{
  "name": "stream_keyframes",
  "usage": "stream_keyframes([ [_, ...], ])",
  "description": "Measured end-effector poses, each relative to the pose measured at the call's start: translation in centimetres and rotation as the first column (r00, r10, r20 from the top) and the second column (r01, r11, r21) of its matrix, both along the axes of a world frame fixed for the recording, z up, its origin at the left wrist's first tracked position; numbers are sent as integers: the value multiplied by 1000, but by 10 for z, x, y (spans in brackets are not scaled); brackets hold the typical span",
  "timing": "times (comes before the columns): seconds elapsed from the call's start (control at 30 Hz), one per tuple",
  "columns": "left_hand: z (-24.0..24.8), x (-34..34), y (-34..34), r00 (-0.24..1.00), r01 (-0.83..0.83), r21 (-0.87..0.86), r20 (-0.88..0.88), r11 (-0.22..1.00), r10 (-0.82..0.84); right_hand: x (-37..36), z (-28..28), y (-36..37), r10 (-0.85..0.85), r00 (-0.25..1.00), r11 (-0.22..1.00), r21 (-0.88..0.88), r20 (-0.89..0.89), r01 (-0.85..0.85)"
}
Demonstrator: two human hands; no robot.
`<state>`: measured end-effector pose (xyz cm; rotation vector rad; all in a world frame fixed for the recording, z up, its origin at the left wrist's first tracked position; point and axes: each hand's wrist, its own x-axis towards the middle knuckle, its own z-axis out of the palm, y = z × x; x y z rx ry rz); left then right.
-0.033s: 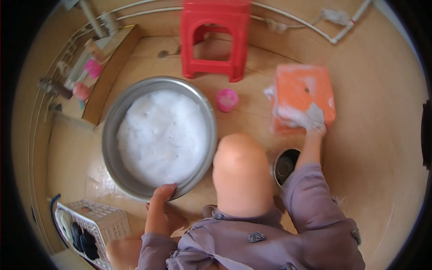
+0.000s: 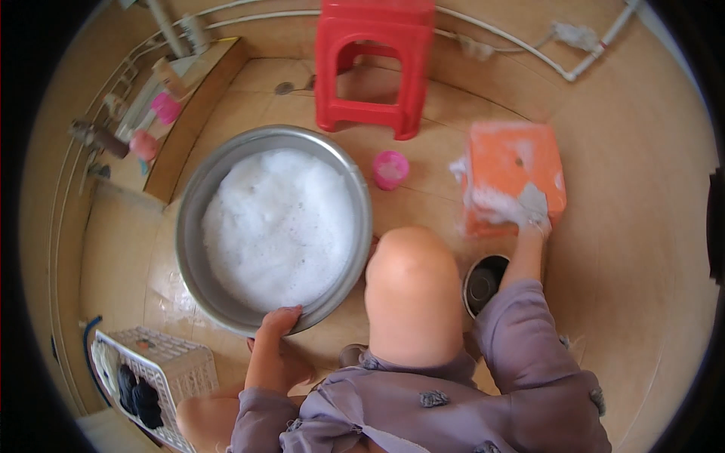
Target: The person washes a metal bowl, a small orange stool, and a white cloth by hand in a basin of soapy water.
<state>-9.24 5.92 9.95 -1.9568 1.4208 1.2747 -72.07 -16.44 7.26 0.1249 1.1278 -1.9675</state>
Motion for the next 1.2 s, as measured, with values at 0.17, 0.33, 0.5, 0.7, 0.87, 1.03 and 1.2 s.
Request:
stream_keyframes([
  [0.17, 19, 13, 8, 1000, 8, 58, -14, 998, -7, -6, -27, 28, -26, 999, 997, 68, -22, 27],
  [0.33, 19, -6, -3, 987, -160, 143, 29, 977, 157, -16, -3, 39, 38, 953, 949, 308, -302, 60],
  [0.5, 12, -4, -6, 992, -89, 178, 107, 980, 71, 10, 48, 70, 782, 319, 246, 734, -536, 633],
  [0.7, 9, -5, -10, 986, 110, 60, 122, 992, -116, 31, 126, 29, 374, 412, 530, 556, -831, 640],
  [0.87, -9, 1, -5, 994, 79, 47, 77, 996, -83, 54, 148, -1, 877, 91, 359, 769, -472, 529],
  [1.03, -10, -3, -11, 993, 114, 5, 43, 994, -114, 67, 152, -41, 805, -343, 591, 697, -483, 406],
  [1.2, -6, -8, -19, 986, 161, -35, 38, 986, -160, 239, 226, -85, 620, -715, 447, 894, -323, -16],
])
